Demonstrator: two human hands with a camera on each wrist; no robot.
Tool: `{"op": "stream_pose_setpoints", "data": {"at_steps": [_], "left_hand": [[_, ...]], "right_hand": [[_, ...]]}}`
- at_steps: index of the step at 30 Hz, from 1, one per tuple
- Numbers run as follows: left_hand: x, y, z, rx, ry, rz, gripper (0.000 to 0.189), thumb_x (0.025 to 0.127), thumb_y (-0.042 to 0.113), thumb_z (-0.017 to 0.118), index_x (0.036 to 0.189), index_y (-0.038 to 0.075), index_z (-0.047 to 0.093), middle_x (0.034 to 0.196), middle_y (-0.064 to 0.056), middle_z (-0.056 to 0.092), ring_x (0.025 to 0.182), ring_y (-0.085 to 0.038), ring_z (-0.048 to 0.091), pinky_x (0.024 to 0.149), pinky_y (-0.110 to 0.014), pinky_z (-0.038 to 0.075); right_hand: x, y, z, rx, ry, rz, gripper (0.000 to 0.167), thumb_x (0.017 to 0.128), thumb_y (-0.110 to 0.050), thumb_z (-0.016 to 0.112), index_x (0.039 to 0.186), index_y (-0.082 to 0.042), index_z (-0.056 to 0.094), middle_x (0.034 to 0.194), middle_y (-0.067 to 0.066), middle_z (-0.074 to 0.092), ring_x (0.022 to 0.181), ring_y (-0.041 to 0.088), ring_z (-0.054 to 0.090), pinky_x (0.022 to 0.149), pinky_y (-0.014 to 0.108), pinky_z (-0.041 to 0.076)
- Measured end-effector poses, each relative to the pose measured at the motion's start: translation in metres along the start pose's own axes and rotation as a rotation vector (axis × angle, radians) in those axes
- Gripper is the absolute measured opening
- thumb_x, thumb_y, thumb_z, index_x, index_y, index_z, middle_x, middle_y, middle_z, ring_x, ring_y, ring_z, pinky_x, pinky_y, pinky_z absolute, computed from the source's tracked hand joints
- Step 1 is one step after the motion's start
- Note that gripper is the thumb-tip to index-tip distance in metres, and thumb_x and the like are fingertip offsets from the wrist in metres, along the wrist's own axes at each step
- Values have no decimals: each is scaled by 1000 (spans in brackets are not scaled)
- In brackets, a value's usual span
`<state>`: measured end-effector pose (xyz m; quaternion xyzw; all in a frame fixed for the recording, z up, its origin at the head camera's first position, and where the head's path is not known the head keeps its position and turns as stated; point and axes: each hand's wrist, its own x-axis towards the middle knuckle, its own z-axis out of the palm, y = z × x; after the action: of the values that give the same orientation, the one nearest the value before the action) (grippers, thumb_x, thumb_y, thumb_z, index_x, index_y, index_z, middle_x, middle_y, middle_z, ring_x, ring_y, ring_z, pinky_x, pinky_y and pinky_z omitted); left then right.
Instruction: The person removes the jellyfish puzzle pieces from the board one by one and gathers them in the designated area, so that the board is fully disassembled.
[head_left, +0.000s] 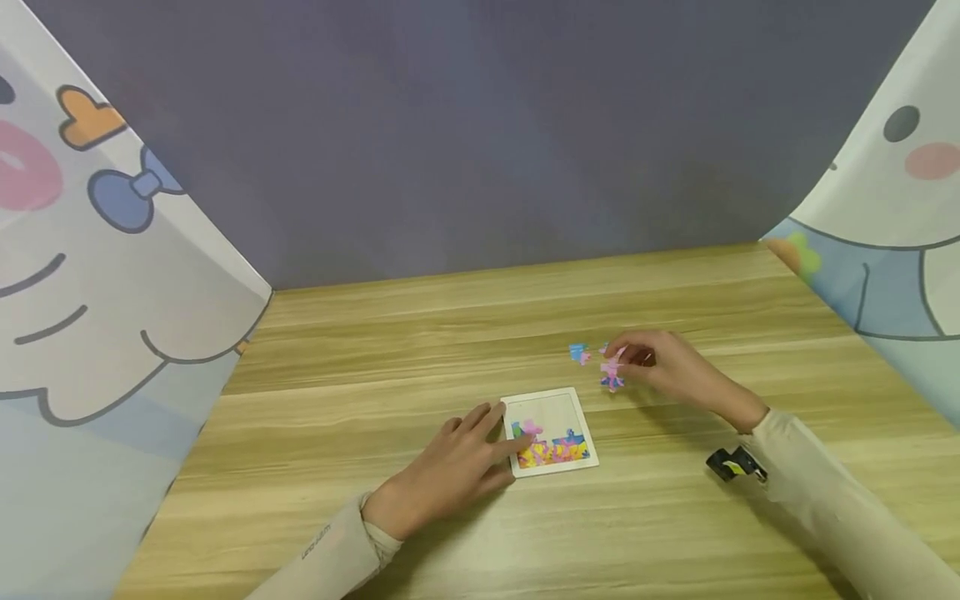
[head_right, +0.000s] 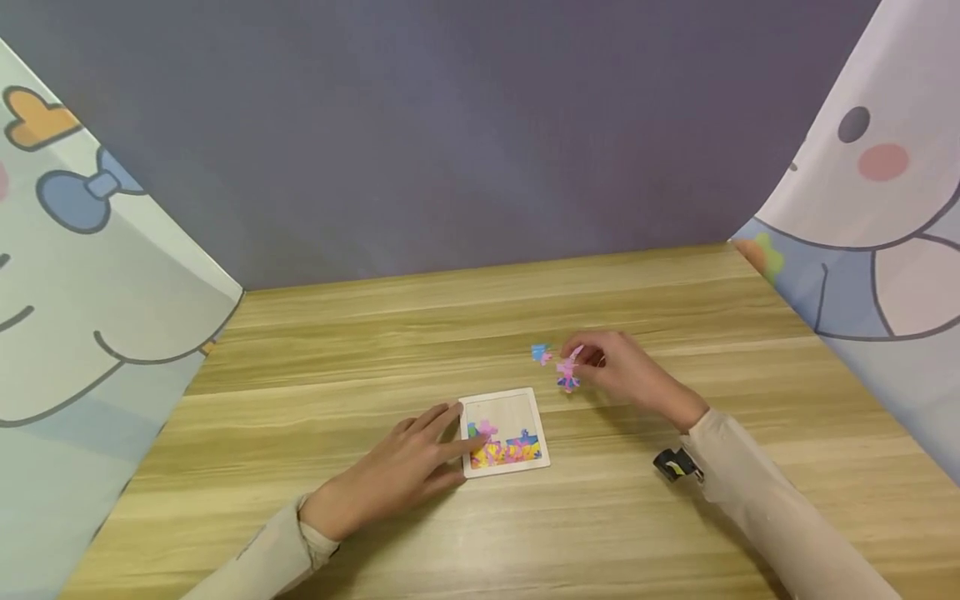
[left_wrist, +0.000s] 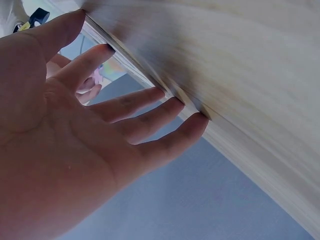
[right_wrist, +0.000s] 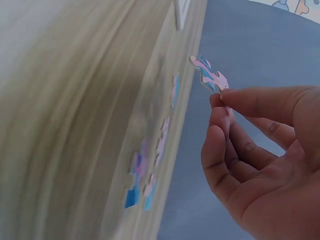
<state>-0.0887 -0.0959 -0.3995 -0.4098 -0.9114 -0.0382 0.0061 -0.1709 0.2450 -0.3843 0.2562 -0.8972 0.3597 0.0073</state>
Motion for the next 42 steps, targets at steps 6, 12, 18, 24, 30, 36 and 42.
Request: {"op": "stream_pose_setpoints", "data": {"at_steps": [6,12,18,24,30,36,42], "left_hand": [[-1,2,2,-6,7,-4,45,101,39,58,145,33,53,148,-22,45,133,-39,47,92,-57,50],[-1,2,3,-10,4,-8,45,101,39,57,145,34,53,149,-22,44,132,-39,47,92,-57,51],[-2,2,2,-5,-8,-15,45,101,39,56,145,34,52,149,-22,44,134,-39,46,94,-58,49],[-1,1,-1,-10,-16,-13,45,101,41,56,145,33,53,150,-23,43,135,-40,45,93,-58,49],[0,1,-2,-9,-25,-18,45,101,41,56,145,33,52,150,-23,43,135,-40,44,94,-58,49],[0,0,-1,8,-23,-15,46,102,40,55,148,35,49,150,-22,43,136,-39,44,95,-57,49],[0,-1,0,16,-27,-11,46,102,39,55,148,35,48,150,-22,43,136,-39,44,95,-56,49]], "right_hand": [[-1,8,1,-4,-12,19,17,87,-2,74,104,-4,72,85,6,72,76,14,66,68,27,54],[-3,14,2,-12,-43,51,17,87,-1,74,104,-4,74,85,5,73,74,14,66,64,26,53],[-3,19,5,-37,-65,64,17,87,1,72,104,-1,74,82,5,71,72,13,64,61,25,52],[-2,22,4,-77,-59,48,20,86,4,72,105,0,74,82,2,70,72,13,63,63,26,53],[-1,23,3,-105,-67,52,20,87,4,71,106,0,74,82,0,69,72,12,61,64,26,52],[-2,19,4,-103,-60,46,19,87,5,71,105,0,74,82,0,69,72,11,61,64,27,52],[-2,20,6,-127,-46,44,19,87,6,69,104,0,75,79,0,68,70,11,61,64,27,52]]}}
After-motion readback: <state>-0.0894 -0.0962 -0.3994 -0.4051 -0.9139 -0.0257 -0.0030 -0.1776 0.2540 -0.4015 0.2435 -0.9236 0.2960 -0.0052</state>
